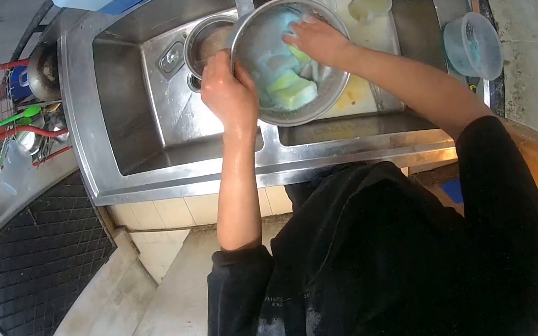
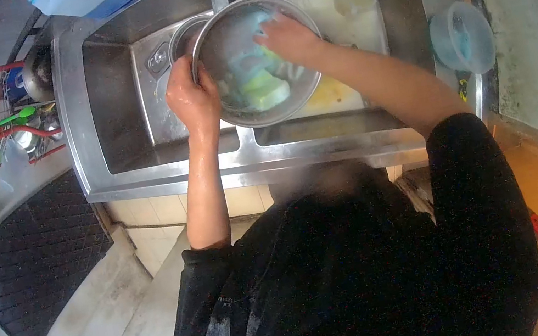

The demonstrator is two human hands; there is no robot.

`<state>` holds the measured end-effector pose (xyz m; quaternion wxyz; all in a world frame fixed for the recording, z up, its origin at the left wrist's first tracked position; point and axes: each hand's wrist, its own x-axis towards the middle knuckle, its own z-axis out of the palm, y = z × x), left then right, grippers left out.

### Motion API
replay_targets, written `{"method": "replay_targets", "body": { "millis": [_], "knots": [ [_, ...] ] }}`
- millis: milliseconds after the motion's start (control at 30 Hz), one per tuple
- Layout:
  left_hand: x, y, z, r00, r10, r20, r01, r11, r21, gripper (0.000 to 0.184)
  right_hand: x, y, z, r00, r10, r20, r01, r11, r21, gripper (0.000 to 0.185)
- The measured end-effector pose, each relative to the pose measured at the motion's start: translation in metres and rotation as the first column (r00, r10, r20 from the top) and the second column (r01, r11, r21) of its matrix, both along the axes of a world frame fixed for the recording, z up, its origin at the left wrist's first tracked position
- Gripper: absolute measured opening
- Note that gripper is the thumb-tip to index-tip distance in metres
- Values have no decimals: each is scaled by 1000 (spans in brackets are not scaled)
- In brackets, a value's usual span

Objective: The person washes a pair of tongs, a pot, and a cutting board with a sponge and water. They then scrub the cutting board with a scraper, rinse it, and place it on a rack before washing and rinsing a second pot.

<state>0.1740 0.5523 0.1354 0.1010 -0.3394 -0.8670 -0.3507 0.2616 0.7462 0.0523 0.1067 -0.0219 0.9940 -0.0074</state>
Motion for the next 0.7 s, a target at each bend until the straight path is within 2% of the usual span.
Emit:
{"method": "replay_targets", "body": {
  "millis": [33, 67, 133, 200, 267, 333, 400, 433, 467, 500, 533, 600, 633, 667, 700],
  "knots": [
    [-2, -1, 0, 998, 0, -63, 0, 1000, -10, 9, -1, -5, 24, 996, 9, 84, -3, 997, -77, 45],
    [-2, -1, 0, 998, 0, -69, -1, 1000, -11, 9, 3, -14, 24, 997, 10, 78, -3, 997, -79, 45],
    [0, 0, -1, 997, 20, -70, -16, 998, 58, 13, 13, -30, 27, 982, -149, 116, 179, 932, -315, 48],
    [3, 1, -3, 998, 23, -56, -18, 996, 87, 13, 15, -58, 51, 879, -214, 425, 402, 812, -422, 47],
    [8, 6, -7, 999, 26, -34, -22, 994, 110, 14, 19, -90, 27, 863, -259, 433, 439, 808, -393, 49],
    [15, 9, -10, 998, -46, -30, 50, 988, 144, 15, 13, -109, 19, 839, -311, 447, 490, 789, -370, 52],
    [20, 10, -16, 999, -23, -25, 27, 985, 172, 14, -4, -111, 21, 691, -403, 600, 721, 444, -532, 52],
    [22, 13, -16, 1000, 10, -22, -5, 980, 200, 14, -11, -110, 19, 687, -414, 597, 725, 434, -534, 52],
    [22, 14, -16, 1000, -6, -22, 10, 980, 198, 14, -17, -112, 17, 708, -433, 558, 696, 295, -654, 50],
    [21, 15, -11, 999, 40, 29, -46, 975, 219, 13, -23, -115, 14, 723, -457, 518, 637, 151, -756, 48],
    [19, 16, -7, 993, 85, 78, -101, 966, 237, 12, -29, -117, 9, 732, -489, 475, 548, 8, -836, 46],
    [8, 12, -5, 996, 81, 38, -88, 972, 218, 12, -39, -118, 0, 728, -567, 384, 295, -247, -923, 42],
    [0, 9, -4, 993, 111, 36, -116, 975, 190, 12, -25, -108, -5, 900, -399, 176, 358, 444, -821, 33],
    [-7, 3, -6, 989, 141, 35, -144, 977, 156, 13, -14, -90, -11, 942, -220, 252, 335, 656, -676, 33],
    [-16, -4, -13, 991, 128, 40, -132, 986, 103, 14, -5, -76, -4, 928, -52, 369, 250, 821, -514, 33]
  ]
}}
